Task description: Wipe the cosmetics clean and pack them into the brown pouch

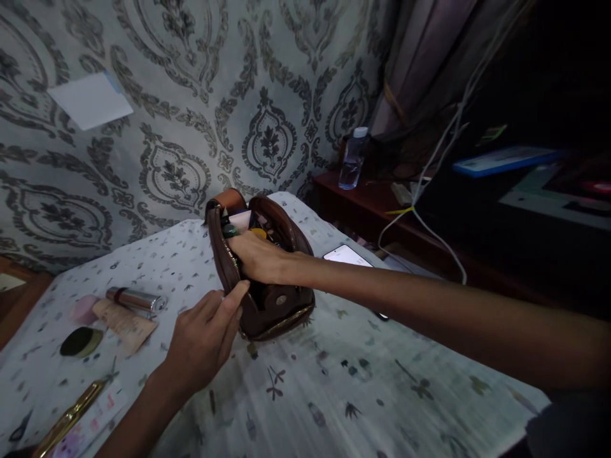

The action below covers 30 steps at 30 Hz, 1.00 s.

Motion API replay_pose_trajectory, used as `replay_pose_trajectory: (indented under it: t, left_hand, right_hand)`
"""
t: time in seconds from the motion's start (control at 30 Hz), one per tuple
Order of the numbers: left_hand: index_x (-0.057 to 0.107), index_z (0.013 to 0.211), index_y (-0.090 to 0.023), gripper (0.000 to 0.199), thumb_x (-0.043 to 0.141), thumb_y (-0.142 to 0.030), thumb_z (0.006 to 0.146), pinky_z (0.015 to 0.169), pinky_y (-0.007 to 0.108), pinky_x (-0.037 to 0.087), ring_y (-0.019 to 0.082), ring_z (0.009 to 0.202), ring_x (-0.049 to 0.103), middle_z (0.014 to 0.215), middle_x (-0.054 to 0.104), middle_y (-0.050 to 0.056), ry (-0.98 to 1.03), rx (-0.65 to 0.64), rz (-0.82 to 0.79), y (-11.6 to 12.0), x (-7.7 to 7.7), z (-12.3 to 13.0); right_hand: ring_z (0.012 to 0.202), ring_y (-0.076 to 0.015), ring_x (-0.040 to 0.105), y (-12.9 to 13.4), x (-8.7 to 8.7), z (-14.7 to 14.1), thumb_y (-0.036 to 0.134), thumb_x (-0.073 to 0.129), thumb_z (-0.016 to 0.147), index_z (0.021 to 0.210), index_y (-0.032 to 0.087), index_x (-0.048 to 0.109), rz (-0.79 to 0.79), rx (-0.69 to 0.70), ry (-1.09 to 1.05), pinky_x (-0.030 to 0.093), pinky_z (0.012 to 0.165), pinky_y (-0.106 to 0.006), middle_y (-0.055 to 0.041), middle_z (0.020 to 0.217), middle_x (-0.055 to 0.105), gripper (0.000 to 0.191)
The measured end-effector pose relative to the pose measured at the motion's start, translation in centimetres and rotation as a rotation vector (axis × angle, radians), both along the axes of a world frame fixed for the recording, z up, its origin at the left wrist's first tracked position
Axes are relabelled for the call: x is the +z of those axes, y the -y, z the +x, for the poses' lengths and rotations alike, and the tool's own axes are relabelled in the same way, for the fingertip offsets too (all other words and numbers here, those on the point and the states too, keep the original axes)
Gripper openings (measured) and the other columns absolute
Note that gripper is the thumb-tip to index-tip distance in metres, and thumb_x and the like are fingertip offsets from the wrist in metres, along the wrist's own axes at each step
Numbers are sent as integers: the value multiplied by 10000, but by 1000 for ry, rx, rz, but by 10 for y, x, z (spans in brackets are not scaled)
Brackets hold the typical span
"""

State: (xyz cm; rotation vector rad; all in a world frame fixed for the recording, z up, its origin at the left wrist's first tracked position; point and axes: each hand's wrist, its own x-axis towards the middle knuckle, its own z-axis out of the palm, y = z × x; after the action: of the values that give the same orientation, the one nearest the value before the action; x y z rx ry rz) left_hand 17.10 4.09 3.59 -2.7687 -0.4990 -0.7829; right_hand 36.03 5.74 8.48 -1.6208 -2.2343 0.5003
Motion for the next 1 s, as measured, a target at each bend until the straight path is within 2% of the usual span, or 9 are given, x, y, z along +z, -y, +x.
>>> replay_pose_trajectory:
  t: [0.13,0.37,0.63,0.73,0.87,1.0]
  left_hand:
    - [454,1357,-135,356,376,-224,1021,606,253,522,170,709,650,824,650,61,-3,-8,-10,0,0,-1]
    - [453,1379,-154,375,382,-225,1017,628,237,529,162,712,652,812,646,47,6,-29,-17,-1,0,-1]
    - [436,1392,-168,380,377,-217,1019,593,237,494,153,674,635,787,636,33,-14,-18,1,1,5,0]
    - [428,1402,-167,390,381,-219,1019,586,245,494,160,669,642,790,652,40,-21,-20,28,1,5,-1]
    - [346,1463,-170,462,409,-237,1010,602,242,522,170,722,688,856,701,53,17,-31,5,1,1,-8]
    - [371,1430,-159,445,408,-282,1004,561,233,533,140,568,665,833,718,25,85,110,-86,5,-5,-24]
  right_hand:
    - [1006,-272,679,1,2,2,-49,506,743,1058,102,632,43,-21,15,502,715,-277,-161,1060,711,371]
    - [943,-262,679,-1,-5,9,4,537,741,997,133,596,117,-15,15,490,664,-270,-133,1018,697,293]
    - [896,-237,665,0,-6,12,24,551,728,989,140,597,101,-23,28,438,619,-251,-114,985,692,290]
    - [880,-211,650,-1,-2,13,0,546,712,950,139,617,123,-20,-6,400,612,-237,-91,962,694,285]
    - [758,-148,608,7,12,20,17,564,763,877,139,633,152,-44,-128,360,610,-224,-25,788,667,181]
    - [759,-137,582,36,22,28,145,575,900,858,138,635,300,-67,-136,369,686,-245,-22,785,649,74]
